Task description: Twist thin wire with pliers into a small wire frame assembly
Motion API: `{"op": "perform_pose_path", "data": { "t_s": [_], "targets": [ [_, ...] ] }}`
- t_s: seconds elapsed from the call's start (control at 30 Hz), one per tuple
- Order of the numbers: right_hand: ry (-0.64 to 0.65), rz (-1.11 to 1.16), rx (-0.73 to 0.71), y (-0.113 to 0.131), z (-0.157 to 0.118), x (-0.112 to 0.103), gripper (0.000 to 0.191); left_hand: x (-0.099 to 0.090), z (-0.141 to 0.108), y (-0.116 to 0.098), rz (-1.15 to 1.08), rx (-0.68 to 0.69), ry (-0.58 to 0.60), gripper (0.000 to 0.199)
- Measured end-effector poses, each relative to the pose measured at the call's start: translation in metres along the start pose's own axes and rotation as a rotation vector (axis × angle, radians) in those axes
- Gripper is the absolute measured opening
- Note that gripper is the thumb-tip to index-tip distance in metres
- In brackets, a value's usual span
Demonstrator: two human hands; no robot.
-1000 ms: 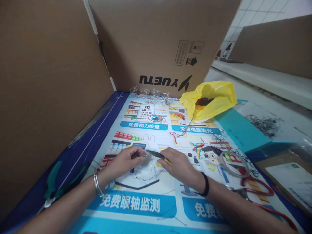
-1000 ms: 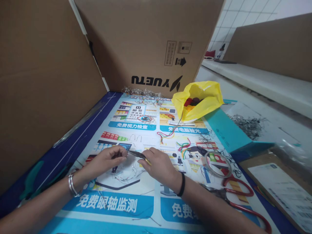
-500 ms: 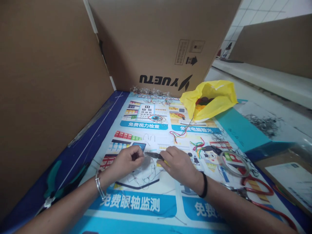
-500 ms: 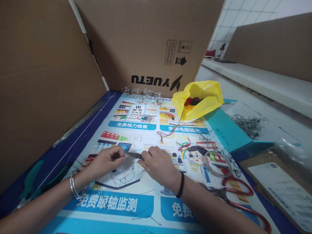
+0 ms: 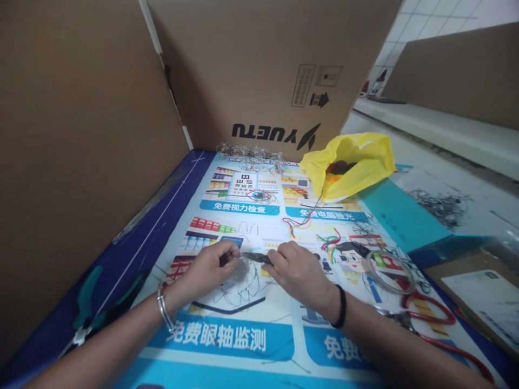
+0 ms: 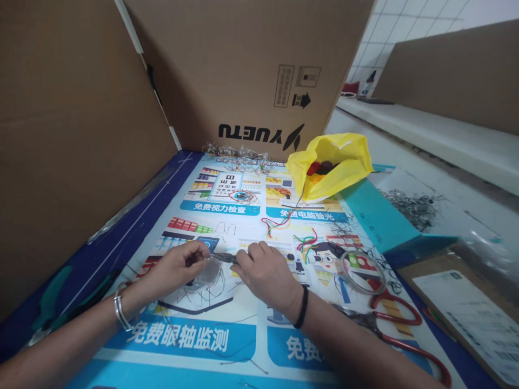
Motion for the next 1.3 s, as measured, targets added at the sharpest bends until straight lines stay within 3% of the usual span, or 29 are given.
{"op": "perform_pose_path", "data": {
  "t_s": [0.83,1.3],
  "targets": [
    [-0.048,-0.092,-0.056,0.0015,0.0005,-0.0098,0.022,-0.0049,0.0009,0.0002,0.153,0.085,0.037,0.015],
    [-0.045,-0.033,-0.011,-0.0021,0.0006,-0.0016,0.021,-0.0045,-0.0016,0.0013,0.043,0.047,0.083,0.011]
  ]
}}
Point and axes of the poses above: each hand's wrist, its own z-axis towards the middle knuckle, its own x-axis out of the palm, y = z × x, the point moved 4 cm from there along z, towards the middle knuckle, and after that the axes turned 10 degrees about x, right-handed, at the moved point
